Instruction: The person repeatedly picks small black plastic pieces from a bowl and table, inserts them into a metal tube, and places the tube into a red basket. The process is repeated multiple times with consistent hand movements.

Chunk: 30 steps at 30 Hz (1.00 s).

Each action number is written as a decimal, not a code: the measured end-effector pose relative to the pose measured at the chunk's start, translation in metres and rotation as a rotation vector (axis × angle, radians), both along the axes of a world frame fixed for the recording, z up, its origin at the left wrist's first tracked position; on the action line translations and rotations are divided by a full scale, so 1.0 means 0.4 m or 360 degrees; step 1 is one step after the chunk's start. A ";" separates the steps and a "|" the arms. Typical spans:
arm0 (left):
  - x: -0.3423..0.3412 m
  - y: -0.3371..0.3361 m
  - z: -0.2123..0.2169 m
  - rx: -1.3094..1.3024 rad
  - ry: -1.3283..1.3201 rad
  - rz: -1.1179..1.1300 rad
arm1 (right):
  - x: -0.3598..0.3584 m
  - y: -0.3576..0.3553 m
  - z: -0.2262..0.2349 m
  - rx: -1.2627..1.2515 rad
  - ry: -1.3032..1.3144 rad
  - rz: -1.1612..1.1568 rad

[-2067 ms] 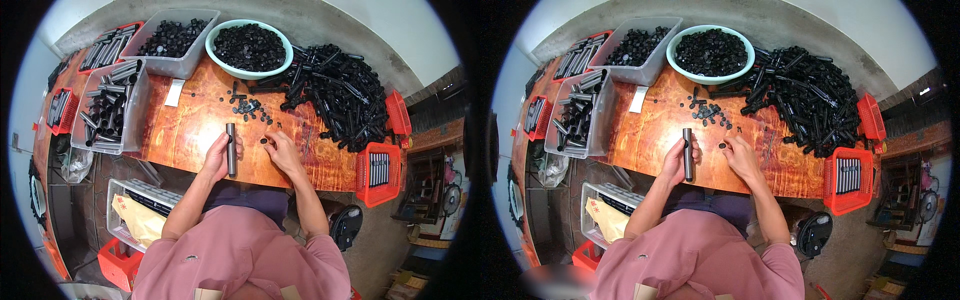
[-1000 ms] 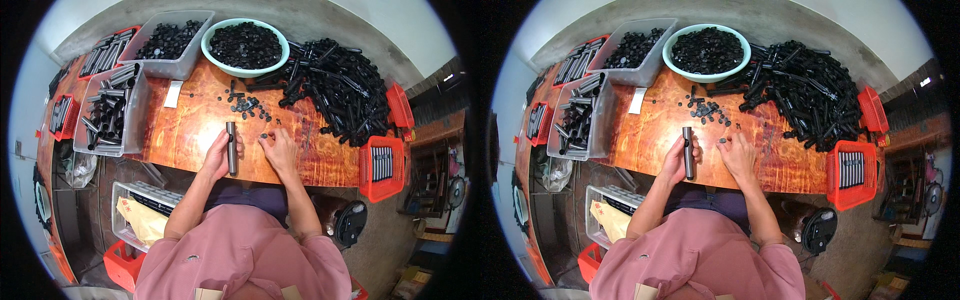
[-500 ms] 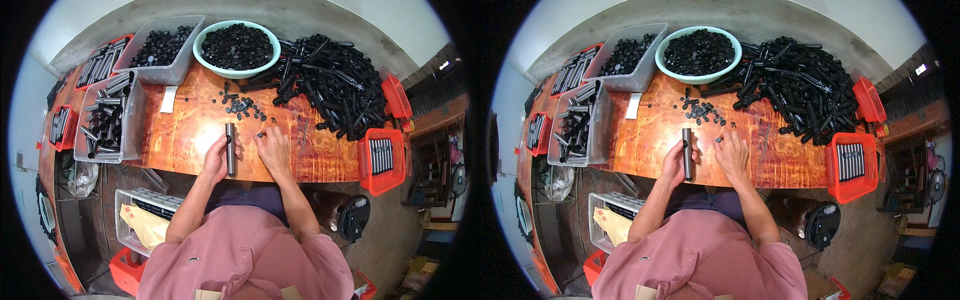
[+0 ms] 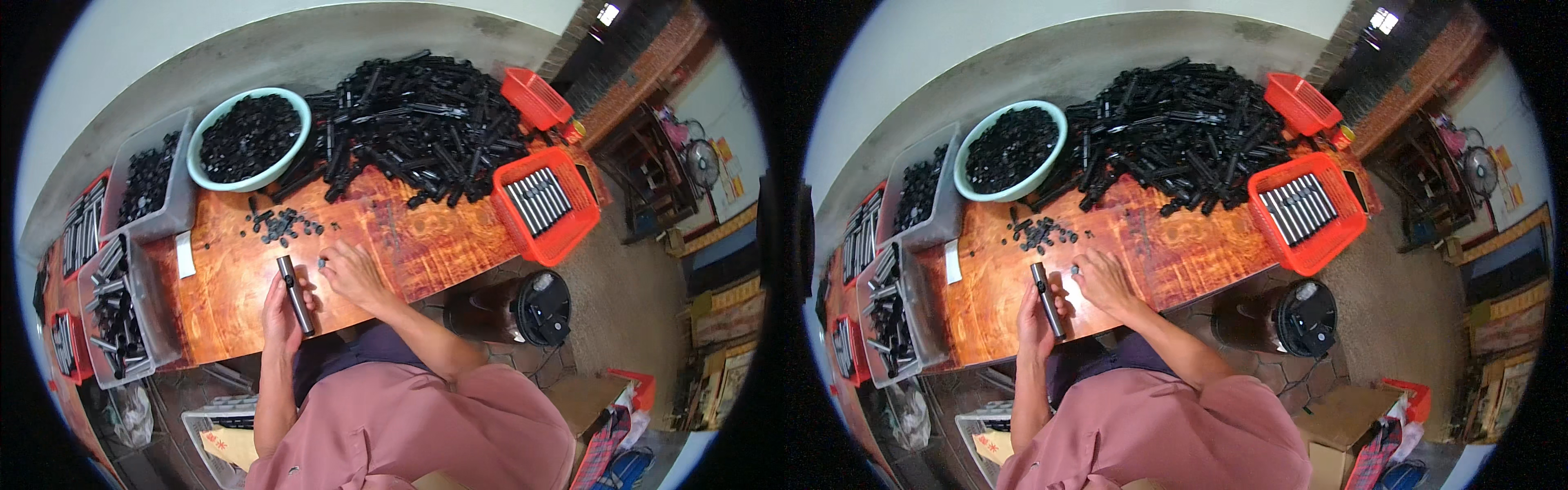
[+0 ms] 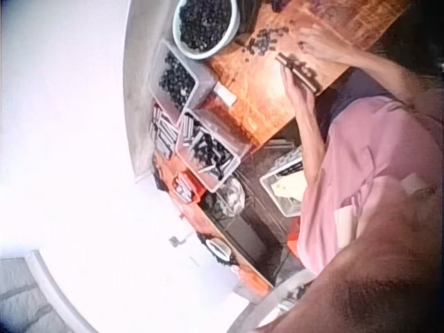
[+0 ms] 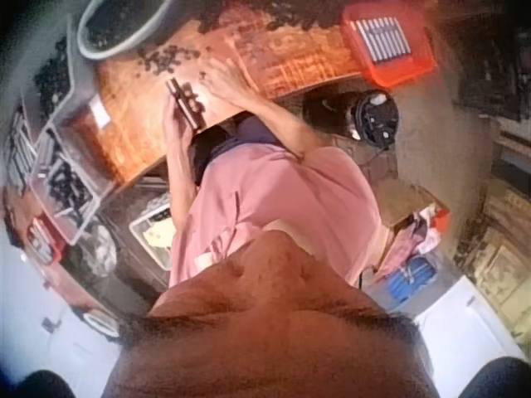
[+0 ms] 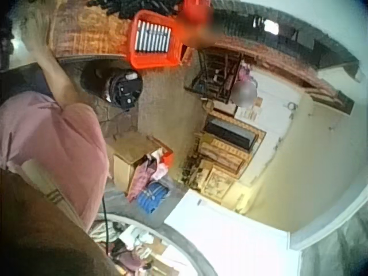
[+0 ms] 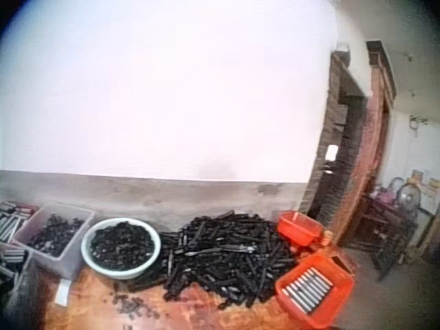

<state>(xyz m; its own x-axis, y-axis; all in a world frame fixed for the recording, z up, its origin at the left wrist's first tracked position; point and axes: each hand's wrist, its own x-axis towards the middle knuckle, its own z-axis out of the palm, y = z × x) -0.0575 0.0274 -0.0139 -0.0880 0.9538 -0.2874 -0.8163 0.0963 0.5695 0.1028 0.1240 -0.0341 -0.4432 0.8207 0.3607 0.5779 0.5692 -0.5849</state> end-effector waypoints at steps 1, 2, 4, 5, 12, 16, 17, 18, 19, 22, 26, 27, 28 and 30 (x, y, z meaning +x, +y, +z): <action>0.004 0.006 -0.002 0.0013 0.0033 -0.0059 | 0.004 0.005 0.001 -0.0003 0.0018 0.0017; 0.007 0.002 -0.009 0.0027 0.0036 -0.0041 | 0.005 0.001 0.002 -0.0017 0.0039 0.0055; 0.031 0.013 -0.008 0.0036 -0.0043 -0.0053 | 0.021 0.006 0.016 -0.0036 -0.0004 0.0059; 0.035 0.009 -0.003 0.0027 -0.0071 -0.0037 | 0.019 0.002 0.018 -0.0060 -0.0015 0.0083; 0.051 0.010 -0.029 -0.0014 0.0009 -0.0120 | 0.065 -0.037 0.076 -0.0084 0.0268 0.0100; 0.044 -0.006 -0.057 0.0094 0.0044 -0.0143 | 0.043 -0.056 0.087 0.0056 0.0209 0.0271; 0.046 -0.004 -0.056 0.0114 0.0043 -0.0125 | 0.040 -0.057 0.087 0.0047 0.0212 0.0288; 0.048 -0.006 -0.052 0.0093 0.0038 -0.0113 | 0.036 -0.059 0.087 0.0038 0.0214 0.0302; 0.049 -0.009 -0.047 0.0071 0.0032 -0.0102 | 0.034 -0.062 0.086 0.0028 0.0217 0.0315; 0.050 -0.010 -0.041 0.0062 0.0000 -0.0079 | 0.030 -0.065 0.083 0.0077 0.0263 0.0300; 0.050 -0.006 -0.042 0.0072 -0.0025 -0.0065 | 0.028 -0.066 0.092 0.0040 0.0286 0.0283; 0.050 -0.005 -0.045 0.0083 -0.0017 -0.0078 | 0.027 -0.066 0.096 0.0038 0.0273 0.0295; 0.050 -0.005 -0.044 0.0078 -0.0012 -0.0071 | 0.025 -0.067 0.102 0.0035 0.0259 0.0306; 0.052 -0.006 -0.035 0.0067 -0.0003 -0.0063 | 0.023 -0.066 0.104 0.0081 0.0238 0.0324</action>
